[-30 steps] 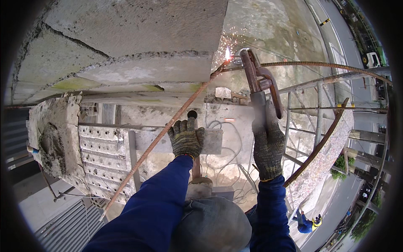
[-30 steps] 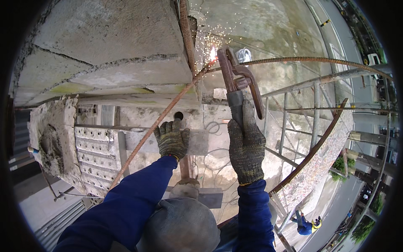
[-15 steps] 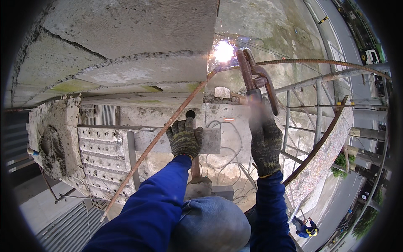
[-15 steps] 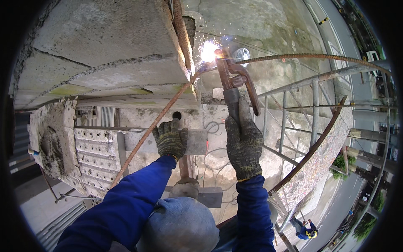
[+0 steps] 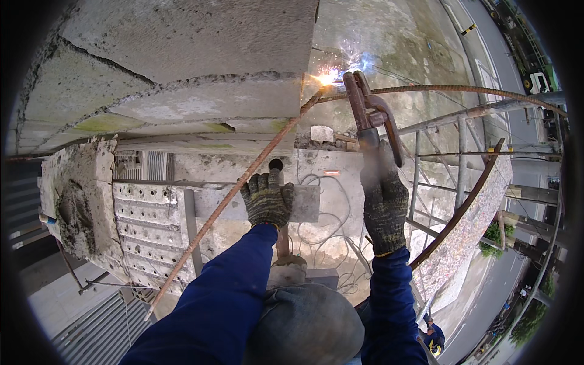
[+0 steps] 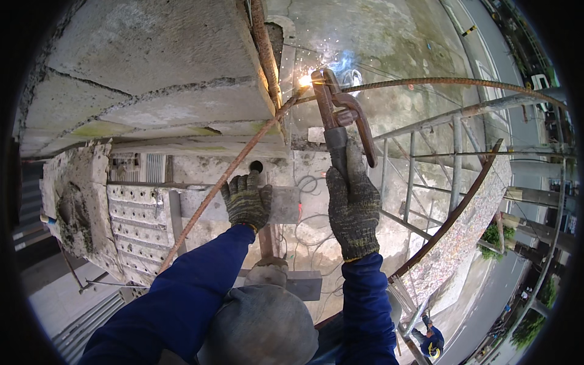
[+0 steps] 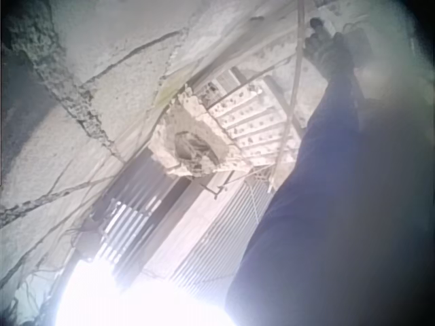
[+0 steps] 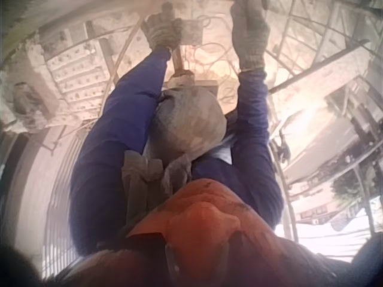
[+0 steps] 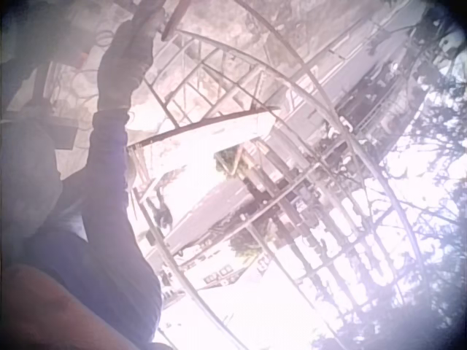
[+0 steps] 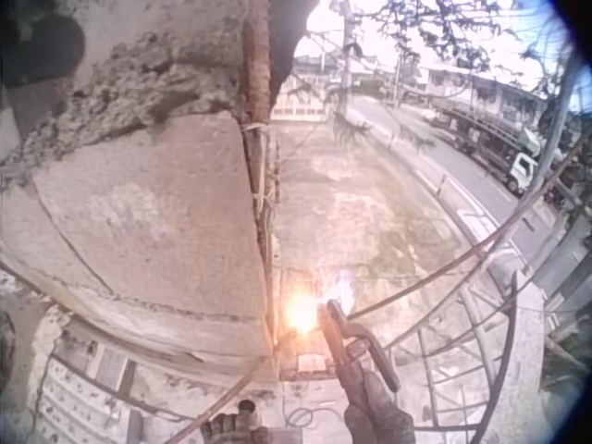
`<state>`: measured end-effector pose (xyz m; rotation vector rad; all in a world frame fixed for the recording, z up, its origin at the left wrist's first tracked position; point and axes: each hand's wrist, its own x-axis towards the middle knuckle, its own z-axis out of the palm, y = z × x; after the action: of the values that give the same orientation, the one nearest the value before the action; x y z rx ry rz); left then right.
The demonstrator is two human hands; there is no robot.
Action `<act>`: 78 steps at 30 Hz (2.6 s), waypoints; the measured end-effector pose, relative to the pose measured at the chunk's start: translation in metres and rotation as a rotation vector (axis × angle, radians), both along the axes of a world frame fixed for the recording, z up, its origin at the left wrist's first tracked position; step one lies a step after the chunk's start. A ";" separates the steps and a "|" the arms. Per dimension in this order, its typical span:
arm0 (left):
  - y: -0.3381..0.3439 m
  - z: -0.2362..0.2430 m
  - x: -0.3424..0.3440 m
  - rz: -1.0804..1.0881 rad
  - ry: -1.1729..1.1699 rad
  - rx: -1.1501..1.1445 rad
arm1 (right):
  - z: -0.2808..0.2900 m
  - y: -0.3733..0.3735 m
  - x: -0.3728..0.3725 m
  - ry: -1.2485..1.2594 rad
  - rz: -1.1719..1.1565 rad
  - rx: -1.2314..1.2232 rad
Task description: The person welds metal rods attached to a concrete structure using a handheld welding tool. They position the rods, apply the welding torch to create sparks, and adjust the rods as needed while standing on scaffolding.
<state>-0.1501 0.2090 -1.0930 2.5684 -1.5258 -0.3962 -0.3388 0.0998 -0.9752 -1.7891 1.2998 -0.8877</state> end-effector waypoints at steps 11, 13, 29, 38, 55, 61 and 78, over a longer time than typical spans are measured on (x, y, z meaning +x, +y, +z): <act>0.000 -0.002 0.000 0.001 -0.032 -0.006 | 0.007 0.000 0.002 0.017 -0.011 -0.014; -0.001 0.001 -0.001 -0.001 -0.022 0.004 | 0.006 0.000 0.002 0.004 -0.020 0.001; -0.001 -0.001 0.000 -0.020 -0.025 -0.024 | -0.006 -0.006 0.001 -0.028 0.006 -0.018; 0.000 -0.005 -0.003 -0.020 -0.051 -0.072 | -0.009 -0.005 -0.004 0.136 0.013 -0.113; -0.001 -0.002 -0.002 -0.006 -0.057 0.006 | -0.002 -0.003 0.001 0.150 0.025 -0.165; -0.003 0.002 -0.001 -0.007 -0.025 0.039 | -0.002 -0.004 0.002 0.207 0.013 -0.146; 0.002 -0.010 -0.002 -0.036 -0.062 -0.052 | -0.023 -0.021 0.001 0.232 0.087 -0.226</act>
<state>-0.1519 0.2108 -1.1029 2.5399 -1.5824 -0.2799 -0.3377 0.0791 -0.9979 -2.1621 1.2935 -0.8242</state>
